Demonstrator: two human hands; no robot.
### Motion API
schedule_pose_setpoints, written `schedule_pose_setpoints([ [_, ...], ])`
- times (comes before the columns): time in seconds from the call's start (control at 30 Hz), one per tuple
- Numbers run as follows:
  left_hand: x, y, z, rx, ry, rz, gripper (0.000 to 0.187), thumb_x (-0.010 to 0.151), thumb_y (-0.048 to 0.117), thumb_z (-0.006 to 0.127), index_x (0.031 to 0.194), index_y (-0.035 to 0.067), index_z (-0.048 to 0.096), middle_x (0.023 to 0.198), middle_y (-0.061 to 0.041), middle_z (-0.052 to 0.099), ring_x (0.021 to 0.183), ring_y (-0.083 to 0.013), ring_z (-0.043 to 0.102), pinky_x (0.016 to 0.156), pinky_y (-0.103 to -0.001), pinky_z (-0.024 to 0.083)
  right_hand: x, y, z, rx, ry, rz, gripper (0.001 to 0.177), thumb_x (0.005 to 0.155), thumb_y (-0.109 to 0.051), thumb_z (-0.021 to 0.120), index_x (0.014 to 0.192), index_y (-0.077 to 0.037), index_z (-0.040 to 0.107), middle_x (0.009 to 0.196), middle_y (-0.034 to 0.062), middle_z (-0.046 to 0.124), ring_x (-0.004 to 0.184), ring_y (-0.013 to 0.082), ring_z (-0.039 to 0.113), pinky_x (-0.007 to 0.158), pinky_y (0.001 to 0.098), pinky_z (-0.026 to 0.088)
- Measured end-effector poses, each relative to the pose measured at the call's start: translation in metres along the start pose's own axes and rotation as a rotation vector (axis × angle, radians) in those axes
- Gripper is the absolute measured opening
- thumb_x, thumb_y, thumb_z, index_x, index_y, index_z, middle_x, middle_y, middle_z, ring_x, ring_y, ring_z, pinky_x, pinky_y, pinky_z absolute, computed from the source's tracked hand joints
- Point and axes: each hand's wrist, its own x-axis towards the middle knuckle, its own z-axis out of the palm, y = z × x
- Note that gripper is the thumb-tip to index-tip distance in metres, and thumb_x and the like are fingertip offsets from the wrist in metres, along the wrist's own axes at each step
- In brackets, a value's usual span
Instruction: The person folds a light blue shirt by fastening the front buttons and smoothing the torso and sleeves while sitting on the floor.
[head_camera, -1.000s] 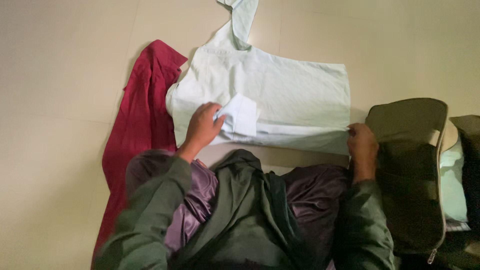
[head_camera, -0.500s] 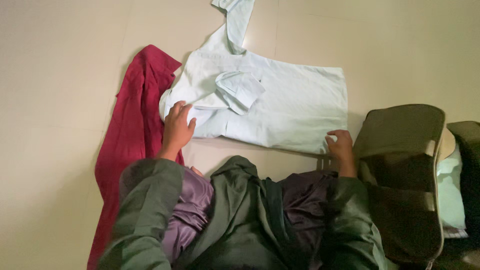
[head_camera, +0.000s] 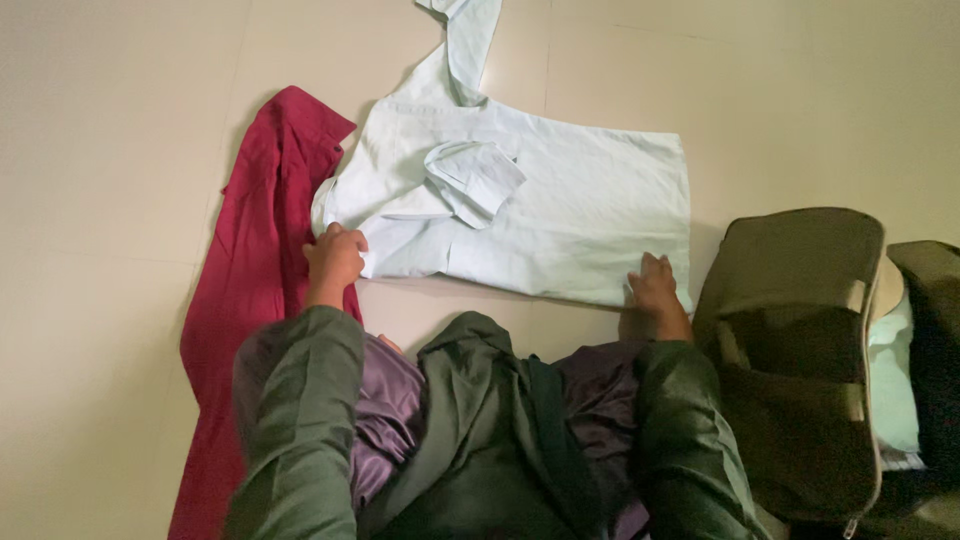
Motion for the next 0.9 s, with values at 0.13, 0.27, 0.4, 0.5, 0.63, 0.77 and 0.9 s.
schedule_pose_setpoints([
  [0.13,0.011,-0.016,-0.001,0.007,0.015,-0.009,0.034,0.081,0.002,0.07,0.107,0.023,0.073,0.115,-0.004,0.068,0.113,-0.0275,0.064,0.094,-0.054,0.04,0.001,-0.002,0.0,-0.048,-0.198,0.167,0.09,0.094,-0.048,0.068,0.163,-0.014,0.022,0.169,0.0271,0.002,0.155,0.0458,0.008,0.126,0.0514,0.019],
  [0.27,0.019,-0.029,0.006,0.019,0.001,-0.054,0.034,0.086,0.0,0.068,0.111,0.024,0.072,0.117,-0.005,0.068,0.109,-0.0279,0.067,0.094,-0.053,0.043,-0.005,-0.003,0.0,-0.037,-0.317,0.295,0.098,0.092,-0.047,0.065,0.167,-0.024,0.005,0.173,0.0144,-0.014,0.159,0.0402,-0.005,0.121,0.0654,0.018],
  [0.4,0.025,-0.029,0.011,0.011,0.053,-0.011,0.033,0.083,0.002,0.071,0.111,0.021,0.071,0.117,-0.005,0.066,0.113,-0.0295,0.064,0.092,-0.053,0.045,-0.004,-0.004,-0.002,-0.009,-0.316,0.294,0.098,0.093,-0.05,0.064,0.166,-0.026,0.003,0.172,0.0128,-0.017,0.159,0.0388,-0.009,0.123,0.0653,0.015],
  [0.5,0.022,-0.022,0.007,0.018,0.081,-0.001,0.035,0.082,0.001,0.069,0.111,0.02,0.07,0.116,-0.006,0.065,0.113,-0.0297,0.063,0.092,-0.054,0.045,-0.008,-0.001,-0.002,-0.008,-0.27,0.232,0.097,0.093,-0.049,0.065,0.166,-0.023,0.007,0.172,0.0166,-0.013,0.159,0.041,-0.006,0.124,0.0616,0.017],
  [0.63,0.006,0.001,-0.008,0.124,0.341,0.1,0.022,0.083,0.003,0.065,0.103,0.01,0.072,0.11,-0.012,0.062,0.108,-0.0341,0.061,0.086,-0.054,0.046,-0.006,0.002,0.002,-0.052,-0.285,0.282,0.094,0.094,-0.047,0.064,0.166,-0.02,0.01,0.173,0.0176,-0.009,0.16,0.0391,-0.001,0.122,0.061,0.02],
  [0.77,-0.011,0.052,-0.011,0.039,0.499,0.333,0.013,0.085,0.002,0.061,0.094,0.0,0.069,0.105,-0.017,0.06,0.099,-0.0379,0.06,0.08,-0.05,0.05,0.002,-0.013,0.018,-0.099,-0.045,0.063,0.077,0.1,-0.04,0.059,0.162,-0.008,0.026,0.172,0.0257,0.002,0.157,0.0449,0.009,0.123,0.0576,0.023],
  [0.9,-0.04,0.11,0.016,-0.117,0.438,0.567,0.009,0.081,0.002,0.062,0.09,0.0,0.064,0.101,-0.017,0.059,0.096,-0.0378,0.059,0.077,-0.05,0.049,0.004,-0.06,0.039,0.066,0.139,-0.138,0.063,0.105,-0.034,0.049,0.158,-0.002,0.035,0.171,0.0237,0.01,0.156,0.0445,0.014,0.126,0.0565,0.019],
])
